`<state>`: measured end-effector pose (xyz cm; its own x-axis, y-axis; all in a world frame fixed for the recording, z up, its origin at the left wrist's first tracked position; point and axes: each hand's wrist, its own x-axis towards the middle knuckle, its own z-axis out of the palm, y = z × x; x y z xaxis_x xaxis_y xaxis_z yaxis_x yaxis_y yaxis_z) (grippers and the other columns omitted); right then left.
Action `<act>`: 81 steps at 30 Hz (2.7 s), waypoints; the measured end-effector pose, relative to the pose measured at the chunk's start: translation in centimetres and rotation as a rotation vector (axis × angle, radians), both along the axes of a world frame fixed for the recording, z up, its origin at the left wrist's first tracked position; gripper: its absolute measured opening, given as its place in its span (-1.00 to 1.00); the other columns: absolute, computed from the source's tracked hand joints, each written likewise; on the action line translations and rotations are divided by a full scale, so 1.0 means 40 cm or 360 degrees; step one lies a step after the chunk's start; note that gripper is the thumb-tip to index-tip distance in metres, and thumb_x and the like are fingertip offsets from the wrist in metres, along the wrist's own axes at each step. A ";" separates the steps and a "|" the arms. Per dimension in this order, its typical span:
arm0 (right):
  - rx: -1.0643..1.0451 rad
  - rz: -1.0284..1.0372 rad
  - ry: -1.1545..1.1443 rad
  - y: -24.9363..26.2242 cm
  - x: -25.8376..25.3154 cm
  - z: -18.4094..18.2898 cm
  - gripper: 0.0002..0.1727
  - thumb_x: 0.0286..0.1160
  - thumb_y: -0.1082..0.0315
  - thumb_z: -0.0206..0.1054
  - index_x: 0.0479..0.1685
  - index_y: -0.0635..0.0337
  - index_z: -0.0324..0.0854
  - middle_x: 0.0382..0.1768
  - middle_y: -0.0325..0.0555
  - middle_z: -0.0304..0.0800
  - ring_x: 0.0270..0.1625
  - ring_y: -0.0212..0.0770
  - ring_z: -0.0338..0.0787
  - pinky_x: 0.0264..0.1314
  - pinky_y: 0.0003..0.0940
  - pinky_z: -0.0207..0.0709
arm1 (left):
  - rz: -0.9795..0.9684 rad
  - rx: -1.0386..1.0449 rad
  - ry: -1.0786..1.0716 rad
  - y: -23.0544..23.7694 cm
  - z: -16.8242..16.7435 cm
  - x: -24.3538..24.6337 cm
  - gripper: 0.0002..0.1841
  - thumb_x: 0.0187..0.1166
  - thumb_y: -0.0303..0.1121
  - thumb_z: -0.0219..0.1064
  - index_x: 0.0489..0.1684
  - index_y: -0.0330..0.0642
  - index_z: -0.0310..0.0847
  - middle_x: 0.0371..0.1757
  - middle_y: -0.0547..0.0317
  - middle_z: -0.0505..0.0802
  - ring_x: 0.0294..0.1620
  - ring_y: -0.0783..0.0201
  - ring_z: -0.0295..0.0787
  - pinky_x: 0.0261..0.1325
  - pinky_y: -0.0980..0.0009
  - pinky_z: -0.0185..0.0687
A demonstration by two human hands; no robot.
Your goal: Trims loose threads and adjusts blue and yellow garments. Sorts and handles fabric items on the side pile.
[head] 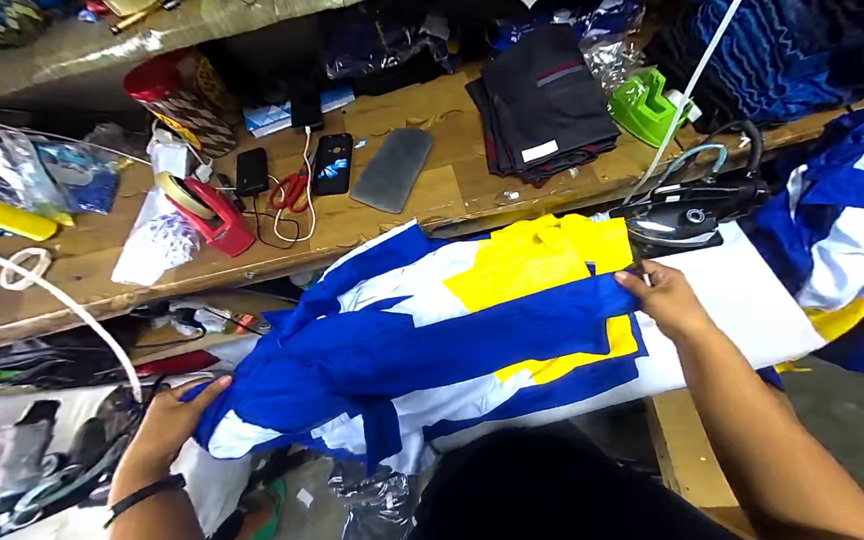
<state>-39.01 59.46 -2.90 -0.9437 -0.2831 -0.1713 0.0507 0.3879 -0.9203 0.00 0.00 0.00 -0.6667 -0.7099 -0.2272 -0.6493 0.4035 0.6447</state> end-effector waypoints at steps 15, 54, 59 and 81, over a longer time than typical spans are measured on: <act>-0.0219 0.0392 -0.0178 -0.014 -0.052 0.000 -0.94 0.67 0.51 0.25 -0.12 0.25 0.62 -0.51 -0.32 0.57 -0.60 -0.56 0.39 -0.51 -0.63 0.31 | -0.0436 -0.0547 0.0383 0.451 0.185 -0.428 -0.55 0.74 -0.27 0.23 0.44 -0.45 0.53 0.41 -0.41 0.66 0.47 -0.28 0.58 0.50 -0.23 0.43; -0.0096 0.0720 0.0812 0.019 -0.066 0.045 -0.71 0.49 0.15 0.44 0.03 0.08 0.89 -0.09 -0.21 0.93 -0.19 -0.38 0.81 -0.12 -0.36 0.65 | -0.0182 0.1147 0.0803 1.077 0.067 -0.730 -0.82 0.71 -0.49 0.22 -0.14 -0.31 0.78 -0.29 0.28 0.85 -0.20 0.53 0.76 0.03 0.50 0.67; -0.0232 0.0663 0.0693 0.024 -0.069 0.048 -0.71 0.47 0.17 0.48 0.04 0.13 0.86 -0.13 -0.26 0.91 -0.31 -0.57 0.70 -0.26 -0.63 0.56 | -0.0181 0.1156 0.0808 1.072 0.073 -0.732 -0.82 0.70 -0.49 0.24 -0.16 -0.30 0.79 -0.30 0.28 0.86 -0.22 0.52 0.76 0.00 0.49 0.68; -0.0289 0.0790 0.1018 0.023 -0.092 0.017 -0.67 0.44 0.14 0.50 0.11 0.06 0.89 -0.09 -0.18 0.88 -0.02 -0.34 0.78 0.11 -0.41 0.62 | -0.0029 0.1521 0.0916 1.049 0.079 -0.733 -0.79 0.76 -0.48 0.16 -0.08 -0.33 0.75 -0.22 0.18 0.88 -0.15 0.40 0.82 0.09 0.39 0.75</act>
<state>-42.69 60.36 -2.20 -0.6016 -0.6639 0.4443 -0.6415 0.0701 -0.7639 -29.32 41.95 3.16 -0.8569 -0.3973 -0.3285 -0.1528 -0.4129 0.8979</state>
